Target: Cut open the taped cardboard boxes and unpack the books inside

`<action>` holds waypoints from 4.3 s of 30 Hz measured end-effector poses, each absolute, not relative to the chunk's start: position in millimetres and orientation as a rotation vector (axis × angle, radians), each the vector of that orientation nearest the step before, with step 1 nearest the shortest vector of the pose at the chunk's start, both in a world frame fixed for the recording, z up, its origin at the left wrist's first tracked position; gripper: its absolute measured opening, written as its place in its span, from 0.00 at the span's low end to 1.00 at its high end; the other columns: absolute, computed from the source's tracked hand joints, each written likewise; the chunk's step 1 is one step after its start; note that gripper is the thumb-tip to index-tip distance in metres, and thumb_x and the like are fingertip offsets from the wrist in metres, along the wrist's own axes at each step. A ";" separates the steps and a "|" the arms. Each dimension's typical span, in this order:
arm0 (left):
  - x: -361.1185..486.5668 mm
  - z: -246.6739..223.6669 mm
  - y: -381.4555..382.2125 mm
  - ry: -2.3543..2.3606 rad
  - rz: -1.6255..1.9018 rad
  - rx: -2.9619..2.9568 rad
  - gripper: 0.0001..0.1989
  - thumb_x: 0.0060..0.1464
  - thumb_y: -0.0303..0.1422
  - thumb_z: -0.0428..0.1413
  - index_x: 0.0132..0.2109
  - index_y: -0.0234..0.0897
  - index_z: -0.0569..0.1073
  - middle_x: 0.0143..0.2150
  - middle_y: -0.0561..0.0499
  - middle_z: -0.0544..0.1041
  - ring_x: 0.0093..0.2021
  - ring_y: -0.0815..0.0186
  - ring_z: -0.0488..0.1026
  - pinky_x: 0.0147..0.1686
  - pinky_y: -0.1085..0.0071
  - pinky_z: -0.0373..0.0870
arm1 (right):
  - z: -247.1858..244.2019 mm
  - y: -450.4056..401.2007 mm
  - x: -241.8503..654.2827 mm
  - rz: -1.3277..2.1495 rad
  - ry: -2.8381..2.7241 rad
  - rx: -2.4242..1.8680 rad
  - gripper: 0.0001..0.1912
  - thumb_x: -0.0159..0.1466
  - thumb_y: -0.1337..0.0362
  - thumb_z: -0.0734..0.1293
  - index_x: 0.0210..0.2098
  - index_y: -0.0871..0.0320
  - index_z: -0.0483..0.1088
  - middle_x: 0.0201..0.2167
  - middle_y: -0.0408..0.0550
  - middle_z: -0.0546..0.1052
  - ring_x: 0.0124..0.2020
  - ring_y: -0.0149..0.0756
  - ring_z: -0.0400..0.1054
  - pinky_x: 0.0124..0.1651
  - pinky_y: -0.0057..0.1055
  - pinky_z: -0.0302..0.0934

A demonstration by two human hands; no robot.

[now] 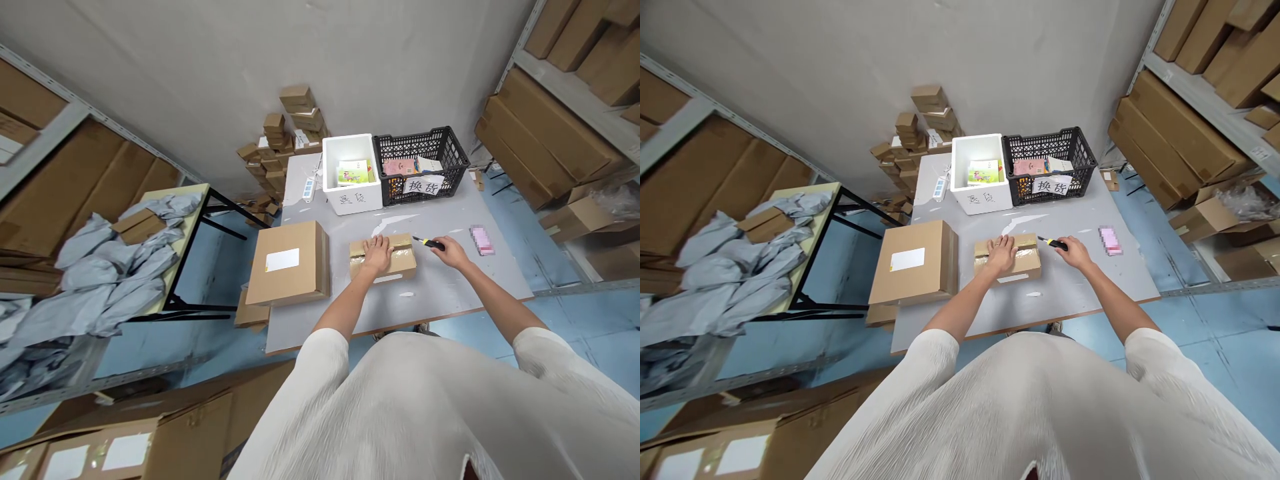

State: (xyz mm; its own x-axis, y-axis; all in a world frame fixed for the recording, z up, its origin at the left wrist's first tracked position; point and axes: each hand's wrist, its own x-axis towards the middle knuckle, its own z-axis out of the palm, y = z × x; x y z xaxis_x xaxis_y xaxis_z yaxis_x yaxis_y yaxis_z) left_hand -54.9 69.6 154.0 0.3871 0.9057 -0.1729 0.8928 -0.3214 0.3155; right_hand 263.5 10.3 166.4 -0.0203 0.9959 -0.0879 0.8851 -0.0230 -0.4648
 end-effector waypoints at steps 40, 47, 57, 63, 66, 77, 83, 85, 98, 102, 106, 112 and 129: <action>-111.6 159.5 6.7 1.475 0.212 2.321 0.26 0.72 0.29 0.47 0.72 0.49 0.71 0.75 0.43 0.69 0.74 0.53 0.64 0.74 0.52 0.58 | 63.0 20.2 244.0 0.808 -1.489 -2.160 0.25 0.73 0.48 0.63 0.63 0.55 0.70 0.60 0.65 0.74 0.60 0.57 0.71 0.64 0.51 0.67; -142.0 140.4 9.4 1.739 0.554 2.118 0.32 0.65 0.36 0.58 0.74 0.43 0.66 0.78 0.33 0.63 0.77 0.39 0.60 0.72 0.40 0.58 | 116.7 51.9 197.8 0.800 -1.814 -1.632 0.31 0.70 0.52 0.66 0.70 0.50 0.68 0.68 0.58 0.71 0.62 0.52 0.72 0.67 0.53 0.70; -156.0 99.1 12.3 1.710 0.817 1.827 0.38 0.60 0.39 0.65 0.73 0.40 0.62 0.68 0.34 0.71 0.70 0.41 0.69 0.67 0.45 0.70 | 137.9 61.0 187.1 0.790 -1.845 -1.728 0.36 0.61 0.63 0.69 0.69 0.55 0.69 0.65 0.59 0.76 0.58 0.53 0.76 0.66 0.54 0.72; -152.9 92.9 11.6 1.632 0.930 1.852 0.38 0.62 0.37 0.65 0.74 0.41 0.61 0.76 0.33 0.66 0.75 0.41 0.64 0.70 0.43 0.67 | 150.7 71.3 187.7 0.850 -1.711 -1.741 0.34 0.55 0.66 0.69 0.62 0.55 0.75 0.67 0.60 0.74 0.58 0.51 0.78 0.58 0.46 0.77; -155.3 91.1 10.1 1.594 0.956 1.855 0.39 0.63 0.37 0.65 0.75 0.41 0.59 0.76 0.34 0.66 0.76 0.42 0.64 0.71 0.43 0.66 | 156.2 74.8 189.3 0.847 -1.747 -1.709 0.27 0.58 0.64 0.69 0.57 0.54 0.78 0.61 0.56 0.80 0.55 0.50 0.79 0.58 0.48 0.76; -161.6 91.3 4.9 1.592 0.824 1.916 0.28 0.65 0.37 0.64 0.69 0.40 0.68 0.67 0.36 0.76 0.67 0.43 0.71 0.65 0.47 0.70 | 174.9 105.3 186.9 0.639 -1.784 -1.740 0.16 0.69 0.54 0.66 0.50 0.54 0.79 0.51 0.56 0.86 0.51 0.51 0.79 0.60 0.50 0.71; -161.8 96.0 -2.5 1.583 0.769 1.989 0.25 0.68 0.37 0.62 0.68 0.42 0.70 0.69 0.38 0.75 0.68 0.45 0.70 0.65 0.49 0.69 | 173.3 133.8 172.8 0.523 -1.583 -1.963 0.19 0.70 0.47 0.66 0.52 0.53 0.71 0.42 0.56 0.83 0.45 0.55 0.76 0.52 0.47 0.69; -161.4 97.7 -4.5 1.592 0.759 2.004 0.24 0.68 0.37 0.61 0.68 0.42 0.70 0.69 0.38 0.75 0.69 0.45 0.70 0.65 0.50 0.69 | 168.4 138.6 166.5 0.488 -1.600 -1.982 0.18 0.73 0.46 0.63 0.51 0.53 0.71 0.43 0.58 0.83 0.45 0.55 0.74 0.52 0.47 0.68; -161.4 111.0 -8.6 1.626 0.692 1.956 0.26 0.69 0.39 0.59 0.70 0.43 0.69 0.71 0.37 0.73 0.70 0.44 0.69 0.66 0.47 0.68 | 139.1 114.5 165.5 0.586 -2.153 -1.953 0.19 0.73 0.57 0.62 0.54 0.53 0.81 0.58 0.59 0.80 0.61 0.57 0.68 0.68 0.50 0.62; -161.0 125.8 -5.9 1.677 0.703 1.997 0.26 0.69 0.39 0.60 0.70 0.44 0.69 0.68 0.37 0.76 0.72 0.41 0.66 0.71 0.41 0.58 | 152.9 112.7 166.0 0.644 -2.278 -1.962 0.16 0.73 0.53 0.63 0.49 0.53 0.79 0.57 0.57 0.81 0.56 0.54 0.70 0.62 0.45 0.65; -164.8 144.8 -3.4 1.655 0.784 1.997 0.20 0.72 0.37 0.55 0.67 0.43 0.72 0.57 0.40 0.82 0.69 0.45 0.70 0.72 0.41 0.53 | 163.3 112.5 164.6 0.741 -2.295 -1.981 0.15 0.73 0.52 0.63 0.47 0.52 0.78 0.56 0.56 0.83 0.55 0.54 0.71 0.58 0.43 0.66; -167.3 153.0 -3.2 1.607 0.654 1.989 0.17 0.65 0.42 0.65 0.58 0.46 0.79 0.54 0.43 0.81 0.62 0.46 0.72 0.67 0.45 0.61 | 162.1 113.9 163.6 0.761 -2.386 -1.960 0.23 0.64 0.52 0.72 0.56 0.53 0.78 0.65 0.56 0.78 0.63 0.60 0.68 0.62 0.47 0.66; -157.0 147.9 -17.1 1.344 0.395 2.419 0.22 0.66 0.31 0.61 0.65 0.46 0.73 0.57 0.38 0.77 0.62 0.43 0.71 0.68 0.45 0.61 | 144.4 118.2 167.6 0.763 -2.401 -1.969 0.32 0.62 0.48 0.77 0.62 0.54 0.76 0.68 0.61 0.74 0.67 0.65 0.64 0.68 0.53 0.63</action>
